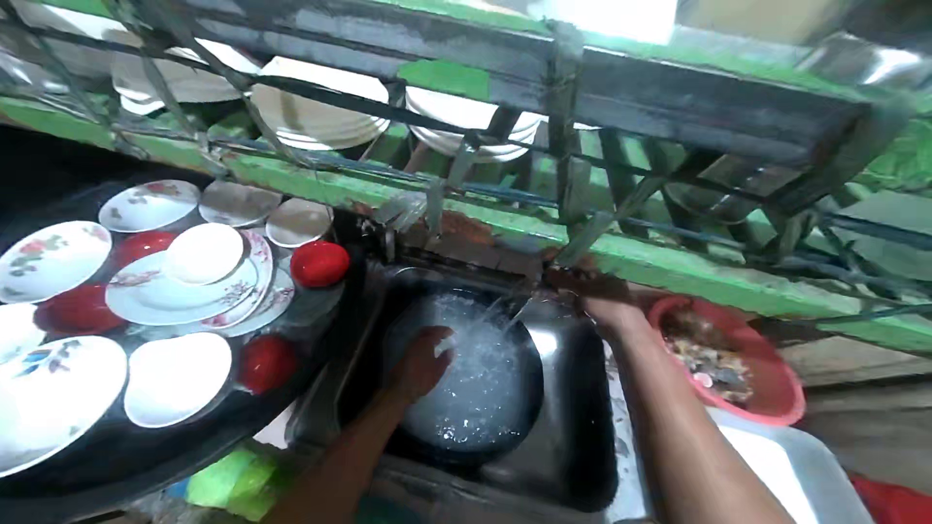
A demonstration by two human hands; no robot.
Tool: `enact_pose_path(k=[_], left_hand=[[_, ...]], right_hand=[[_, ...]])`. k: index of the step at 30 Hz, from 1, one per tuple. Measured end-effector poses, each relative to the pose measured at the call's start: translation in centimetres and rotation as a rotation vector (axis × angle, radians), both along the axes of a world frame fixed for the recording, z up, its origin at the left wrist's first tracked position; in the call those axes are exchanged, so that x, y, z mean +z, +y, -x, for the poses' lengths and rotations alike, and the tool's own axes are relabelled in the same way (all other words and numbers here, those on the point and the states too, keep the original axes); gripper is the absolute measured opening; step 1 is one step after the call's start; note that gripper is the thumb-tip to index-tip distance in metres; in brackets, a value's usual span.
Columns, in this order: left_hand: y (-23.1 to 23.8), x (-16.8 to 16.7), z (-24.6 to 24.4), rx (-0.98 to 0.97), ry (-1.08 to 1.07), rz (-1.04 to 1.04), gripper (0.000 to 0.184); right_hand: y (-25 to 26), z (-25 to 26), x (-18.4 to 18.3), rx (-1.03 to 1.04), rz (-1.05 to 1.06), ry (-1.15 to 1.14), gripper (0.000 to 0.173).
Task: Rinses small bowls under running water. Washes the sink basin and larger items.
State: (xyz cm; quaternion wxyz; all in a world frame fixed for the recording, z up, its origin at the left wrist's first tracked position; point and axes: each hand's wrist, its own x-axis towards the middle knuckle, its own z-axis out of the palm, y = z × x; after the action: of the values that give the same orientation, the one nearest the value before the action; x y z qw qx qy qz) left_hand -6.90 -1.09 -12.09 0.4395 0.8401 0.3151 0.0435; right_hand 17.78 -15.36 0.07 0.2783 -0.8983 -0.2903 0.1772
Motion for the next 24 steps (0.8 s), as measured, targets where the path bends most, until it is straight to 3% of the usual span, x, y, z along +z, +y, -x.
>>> enact_pose_path(k=[3,7,8,10,11,12,13,14,17,19,21,23,24], left_hand=[[1.0,-6.6,-3.3,-0.009,0.179,0.016,0.059],[4.0,-12.5,-4.6,0.134,0.338,0.023,0.092],[4.0,-13.1,-4.7,0.144,0.381,0.053,0.093],[2.9,-13.2,-4.9,0.126,0.479,0.142,0.069],[2.3,-13.6,-5.1,0.097,0.529,0.187,0.06],[1.8,-14.0,-5.2,0.066,0.561,0.223,0.059],[1.1,-13.9,-5.0,0.051,0.58,0.23,0.06],[0.4,-14.1,-4.5,0.062,0.58,0.2,0.062],[-0.4,-14.0,-3.5,0.152,0.509,0.08,0.076],[0.0,-12.9,-2.9,0.193,0.431,0.072,0.069],[0.7,-12.6,-2.1,0.154,0.383,0.095,0.059],[1.1,-12.5,-1.4,0.096,0.337,0.126,0.06],[1.0,-12.4,-1.0,0.075,0.319,0.13,0.063]], right_hand=[[-0.4,0.1,1.1,0.1,0.276,-0.323,0.04],[0.1,3.8,5.5,0.146,0.086,-0.032,0.03],[-0.1,4.1,5.6,0.141,0.079,0.0,0.029],[0.7,2.1,4.0,0.049,0.24,-0.05,0.032],[1.5,0.2,2.8,0.128,0.376,-0.081,0.039],[1.0,-2.1,0.1,0.285,0.368,-0.285,0.043],[0.0,-4.8,-4.8,0.393,0.065,-0.661,0.044],[0.6,-4.0,-2.8,0.365,0.262,-0.496,0.044],[1.8,-1.4,-2.7,0.098,0.177,-0.48,0.04],[0.8,1.0,-0.8,0.014,0.169,-0.54,0.04],[-1.8,4.1,1.0,-0.073,-0.019,-0.519,0.042],[-5.5,7.4,-0.5,-0.173,-0.354,-0.095,0.039],[-7.3,9.1,-3.4,-0.205,-0.536,0.177,0.033]])
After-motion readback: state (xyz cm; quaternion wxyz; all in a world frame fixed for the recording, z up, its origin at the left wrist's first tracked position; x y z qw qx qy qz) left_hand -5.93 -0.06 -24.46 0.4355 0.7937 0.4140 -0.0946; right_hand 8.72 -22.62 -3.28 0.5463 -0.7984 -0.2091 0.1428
